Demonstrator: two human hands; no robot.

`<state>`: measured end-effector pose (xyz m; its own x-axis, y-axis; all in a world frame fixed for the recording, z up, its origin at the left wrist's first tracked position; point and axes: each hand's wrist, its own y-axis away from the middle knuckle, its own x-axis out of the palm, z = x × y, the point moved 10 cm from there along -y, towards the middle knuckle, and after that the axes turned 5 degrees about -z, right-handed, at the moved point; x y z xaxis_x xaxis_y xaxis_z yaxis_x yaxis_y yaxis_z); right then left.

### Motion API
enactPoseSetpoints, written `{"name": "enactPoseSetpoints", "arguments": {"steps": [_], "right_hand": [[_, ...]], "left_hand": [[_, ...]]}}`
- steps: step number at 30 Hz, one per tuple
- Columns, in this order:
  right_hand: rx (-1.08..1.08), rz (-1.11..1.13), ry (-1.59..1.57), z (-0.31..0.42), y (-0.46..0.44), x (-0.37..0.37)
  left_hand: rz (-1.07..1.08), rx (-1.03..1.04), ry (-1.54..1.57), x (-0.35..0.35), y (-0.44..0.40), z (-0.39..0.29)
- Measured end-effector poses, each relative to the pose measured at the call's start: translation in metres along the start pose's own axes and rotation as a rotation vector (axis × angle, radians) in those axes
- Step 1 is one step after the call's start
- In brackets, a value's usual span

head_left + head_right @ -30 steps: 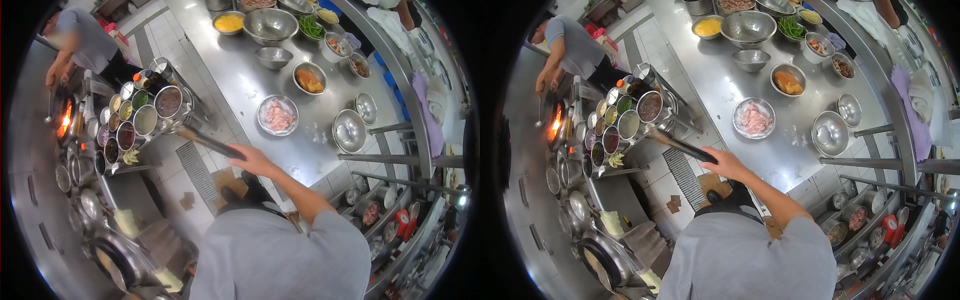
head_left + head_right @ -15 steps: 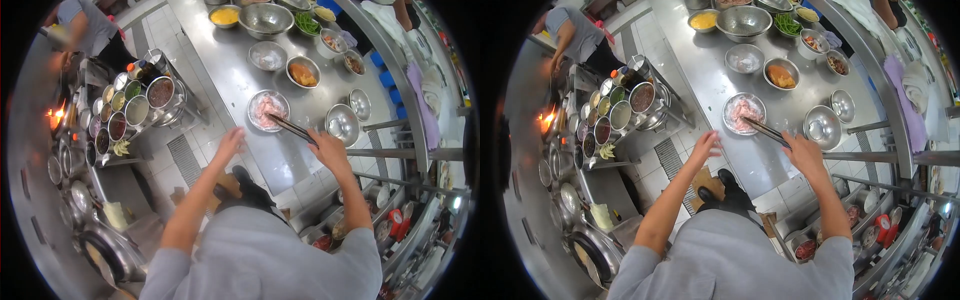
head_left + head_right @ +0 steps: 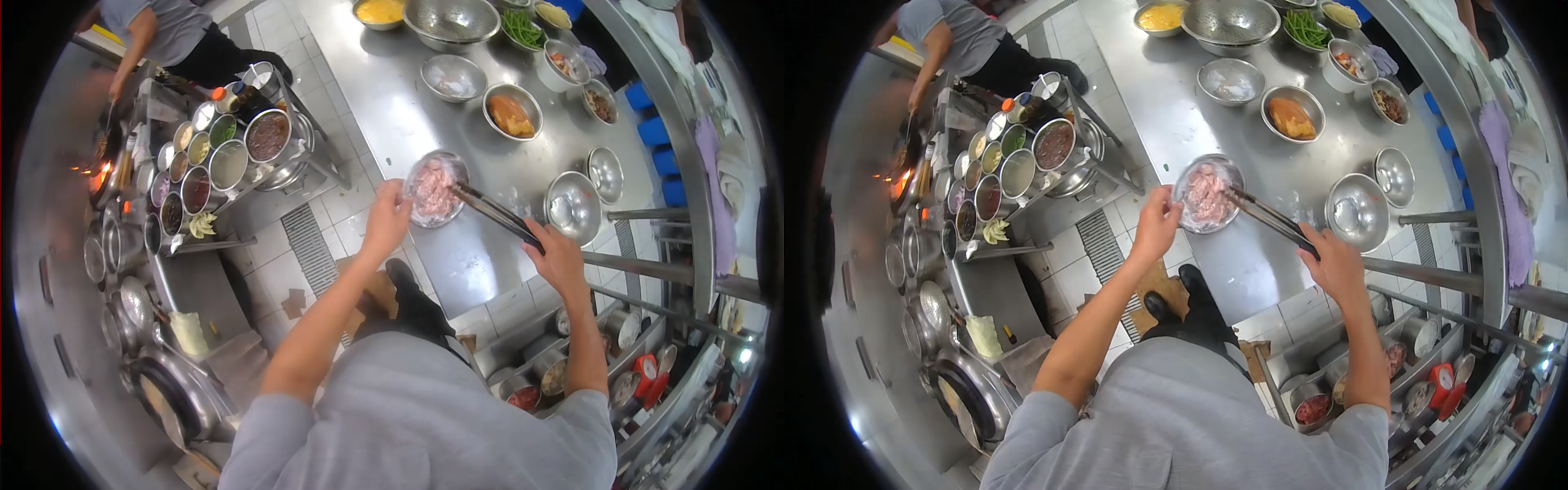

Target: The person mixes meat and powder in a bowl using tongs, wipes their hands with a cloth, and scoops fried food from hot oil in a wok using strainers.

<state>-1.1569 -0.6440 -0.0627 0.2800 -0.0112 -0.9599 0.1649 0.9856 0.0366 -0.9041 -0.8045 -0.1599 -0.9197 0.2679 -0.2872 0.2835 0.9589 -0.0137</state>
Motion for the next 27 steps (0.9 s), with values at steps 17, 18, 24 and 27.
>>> {"name": "enactPoseSetpoints", "arguments": {"steps": [17,18,24,27], "right_hand": [[0.279,0.072,-0.815,-0.013,0.022,-0.014],[0.167,0.051,-0.543,0.008,0.016,-0.024],[0.091,-0.04,-0.193,0.013,0.02,-0.05],[0.031,-0.041,-0.096,0.033,0.012,-0.06]], "left_hand": [[0.045,-0.495,0.554,0.015,0.019,0.05],[0.049,-0.493,0.556,0.017,0.018,0.05],[0.086,-0.389,0.448,0.011,0.011,0.044],[0.057,-0.272,0.261,0.008,0.005,0.031]]}}
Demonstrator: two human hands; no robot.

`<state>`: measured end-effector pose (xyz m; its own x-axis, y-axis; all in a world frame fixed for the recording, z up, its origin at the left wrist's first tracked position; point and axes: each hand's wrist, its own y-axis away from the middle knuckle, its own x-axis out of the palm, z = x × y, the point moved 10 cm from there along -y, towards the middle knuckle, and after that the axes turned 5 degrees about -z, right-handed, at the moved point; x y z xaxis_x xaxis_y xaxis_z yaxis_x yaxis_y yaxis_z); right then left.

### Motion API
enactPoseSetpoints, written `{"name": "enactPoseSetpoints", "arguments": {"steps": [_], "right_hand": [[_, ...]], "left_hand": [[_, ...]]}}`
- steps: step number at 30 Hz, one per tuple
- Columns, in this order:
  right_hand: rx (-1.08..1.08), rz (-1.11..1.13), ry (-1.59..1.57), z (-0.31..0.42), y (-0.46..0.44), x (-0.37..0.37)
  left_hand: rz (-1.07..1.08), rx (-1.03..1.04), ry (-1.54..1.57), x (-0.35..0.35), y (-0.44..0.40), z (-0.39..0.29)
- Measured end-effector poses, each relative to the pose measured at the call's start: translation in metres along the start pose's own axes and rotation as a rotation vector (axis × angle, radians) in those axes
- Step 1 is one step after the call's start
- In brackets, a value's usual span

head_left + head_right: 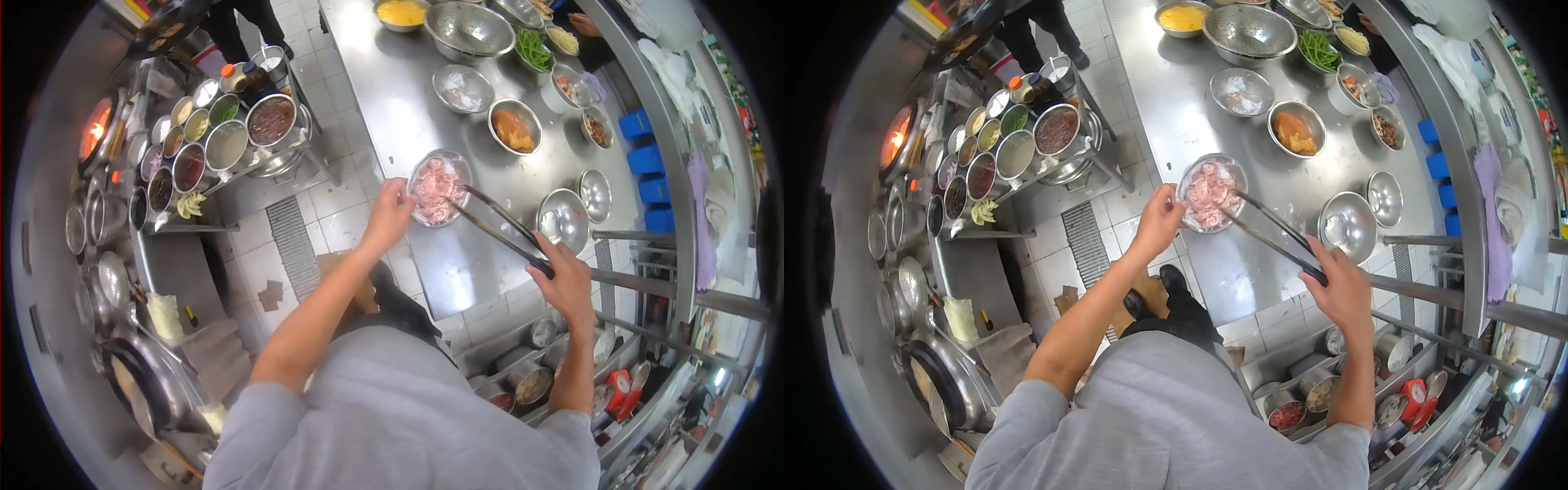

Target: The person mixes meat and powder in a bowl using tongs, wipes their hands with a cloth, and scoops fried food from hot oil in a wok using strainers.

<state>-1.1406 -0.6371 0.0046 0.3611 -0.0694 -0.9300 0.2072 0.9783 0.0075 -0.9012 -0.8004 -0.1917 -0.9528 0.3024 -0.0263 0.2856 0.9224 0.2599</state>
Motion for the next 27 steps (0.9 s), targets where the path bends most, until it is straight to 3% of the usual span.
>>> {"name": "enactPoseSetpoints", "arguments": {"steps": [2,3,9,11,15,17,20,24,27], "right_hand": [[-0.133,0.047,0.198,0.023,-0.01,0.009],[-0.125,0.099,0.205,0.023,-0.015,0.015],[-0.067,0.051,0.284,-0.018,-0.021,0.007],[-0.086,-0.061,0.125,-0.029,-0.013,0.001],[-0.083,-0.043,0.148,-0.023,-0.006,0.004],[-0.067,0.014,0.175,-0.025,-0.003,0.021],[0.007,0.121,0.332,-0.026,0.002,0.032],[0.003,-0.032,0.162,-0.039,0.011,0.024],[-0.06,0.015,0.187,-0.048,0.018,0.043]], "left_hand": [[-0.122,0.54,-0.369,0.005,0.025,-0.074],[-0.113,0.54,-0.368,0.01,0.03,-0.08],[-0.202,0.434,-0.3,-0.003,0.026,-0.054],[-0.145,0.253,-0.202,-0.007,0.016,-0.023],[-0.056,0.12,-0.206,-0.006,-0.004,0.024],[0.087,-0.234,0.229,0.015,-0.001,0.051],[0.069,-0.337,0.347,0.026,0.0,0.06],[0.077,-0.349,0.364,0.032,0.001,0.074],[0.09,-0.419,0.509,0.04,0.011,0.064]]}}
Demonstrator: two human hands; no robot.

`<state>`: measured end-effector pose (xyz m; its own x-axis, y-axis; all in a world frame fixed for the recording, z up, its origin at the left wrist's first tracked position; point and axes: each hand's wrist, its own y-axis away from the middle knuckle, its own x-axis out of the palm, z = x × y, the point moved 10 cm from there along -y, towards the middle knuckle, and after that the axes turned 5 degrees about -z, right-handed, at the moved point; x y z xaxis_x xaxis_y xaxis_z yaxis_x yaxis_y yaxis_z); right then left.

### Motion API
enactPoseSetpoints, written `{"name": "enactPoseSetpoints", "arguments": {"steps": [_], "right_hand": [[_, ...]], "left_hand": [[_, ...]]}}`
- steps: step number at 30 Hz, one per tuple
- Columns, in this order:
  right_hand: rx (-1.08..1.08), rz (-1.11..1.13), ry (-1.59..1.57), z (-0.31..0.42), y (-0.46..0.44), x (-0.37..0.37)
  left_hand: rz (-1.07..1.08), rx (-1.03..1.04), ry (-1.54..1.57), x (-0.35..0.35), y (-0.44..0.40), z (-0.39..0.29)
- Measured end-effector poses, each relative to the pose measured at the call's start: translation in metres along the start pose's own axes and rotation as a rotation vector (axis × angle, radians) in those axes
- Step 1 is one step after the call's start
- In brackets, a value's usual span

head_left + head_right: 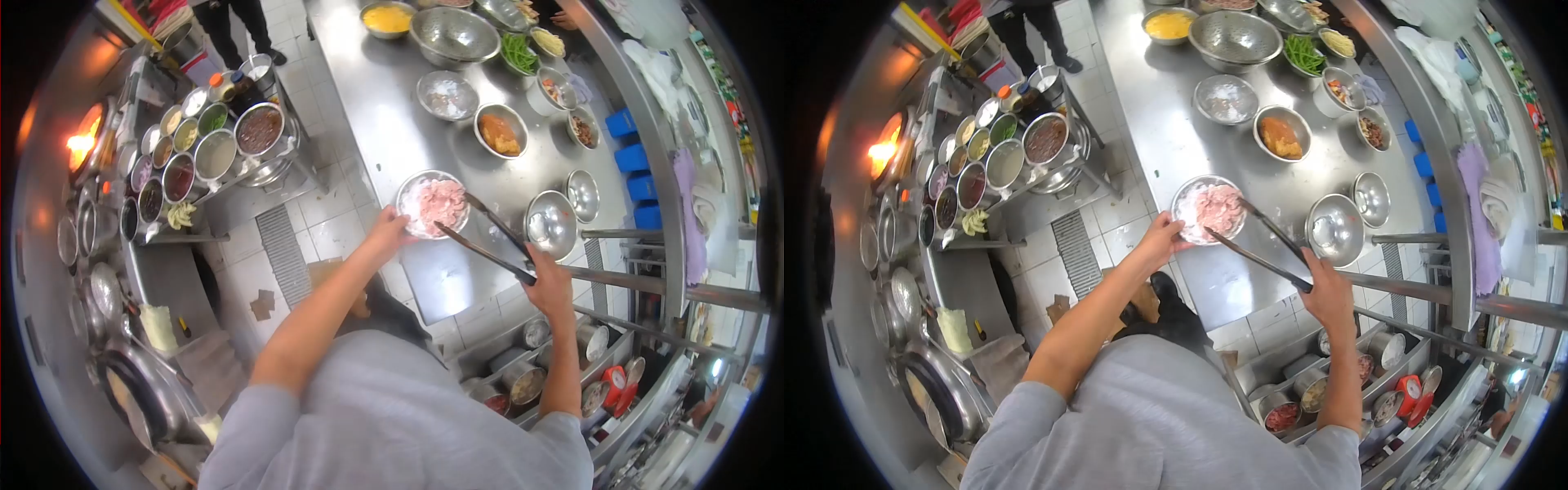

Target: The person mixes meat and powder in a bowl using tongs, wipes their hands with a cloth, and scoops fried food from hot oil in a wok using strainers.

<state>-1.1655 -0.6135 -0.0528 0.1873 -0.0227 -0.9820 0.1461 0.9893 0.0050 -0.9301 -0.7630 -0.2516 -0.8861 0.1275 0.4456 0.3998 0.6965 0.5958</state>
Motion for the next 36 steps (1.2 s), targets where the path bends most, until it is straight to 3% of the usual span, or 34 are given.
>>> {"name": "enactPoseSetpoints", "arguments": {"steps": [3,4,5,10,11,12,14,16,18,22,24,25,26,27,29,31,32,34,36], "right_hand": [[0.043,-0.21,-0.251,-0.002,0.002,-0.008],[0.048,-0.233,-0.235,-0.001,0.002,-0.007],[0.056,-0.241,-0.237,0.001,0.002,-0.005],[0.183,-0.182,-0.327,-0.011,-0.01,0.012],[0.183,-0.194,-0.357,-0.008,-0.018,0.016],[0.231,-0.131,-0.397,-0.015,-0.024,0.03],[0.223,-0.126,-0.629,-0.013,-0.038,0.054],[0.143,-0.075,-0.531,-0.002,-0.061,0.073],[0.044,-0.007,-0.699,0.036,-0.083,0.084],[-0.215,0.044,-0.703,0.154,-0.102,0.076],[-0.411,0.107,-0.693,0.22,-0.098,0.082],[-0.514,0.141,-0.686,0.256,-0.093,0.085],[-0.593,0.182,-0.711,0.288,-0.085,0.087],[-0.592,0.301,-0.739,0.317,-0.075,0.096],[-0.853,0.277,-0.697,0.376,-0.046,0.095],[-0.965,0.326,-0.658,0.429,-0.009,0.092],[-1.036,0.364,-0.617,0.456,0.015,0.093],[-1.154,0.424,-0.612,0.502,0.063,0.094],[-1.266,0.501,-0.604,0.547,0.122,0.098]], "left_hand": [[-0.017,-0.05,0.047,-0.004,0.005,0.005],[0.001,0.018,-0.113,-0.001,0.006,-0.001],[0.019,0.088,-0.273,0.003,0.008,-0.007],[0.05,0.022,-0.353,0.013,0.009,0.021],[0.181,0.258,-0.7,0.001,-0.02,0.055],[0.065,-0.023,-0.246,0.007,0.003,0.046],[0.122,-0.025,-0.186,-0.004,-0.004,0.069],[0.194,-0.037,-0.241,-0.012,0.023,0.044],[0.03,0.081,-0.303,-0.048,0.042,0.017],[-0.203,0.323,-0.276,-0.148,0.1,-0.023],[-0.352,0.272,-0.44,-0.219,0.15,-0.02],[-0.548,0.475,-0.648,-0.267,0.175,-0.016],[-0.756,0.665,-0.861,-0.313,0.204,-0.001],[-0.945,0.485,-0.861,-0.367,0.236,0.033],[-1.277,0.277,-0.799,-0.438,0.344,0.109],[-1.572,-0.025,-0.626,-0.513,0.432,0.241],[-1.586,-0.044,-0.841,-0.538,0.459,0.31],[-1.733,-0.185,-0.643,-0.491,0.564,0.372],[-1.879,-0.058,-0.885,-0.477,0.611,0.472]]}}
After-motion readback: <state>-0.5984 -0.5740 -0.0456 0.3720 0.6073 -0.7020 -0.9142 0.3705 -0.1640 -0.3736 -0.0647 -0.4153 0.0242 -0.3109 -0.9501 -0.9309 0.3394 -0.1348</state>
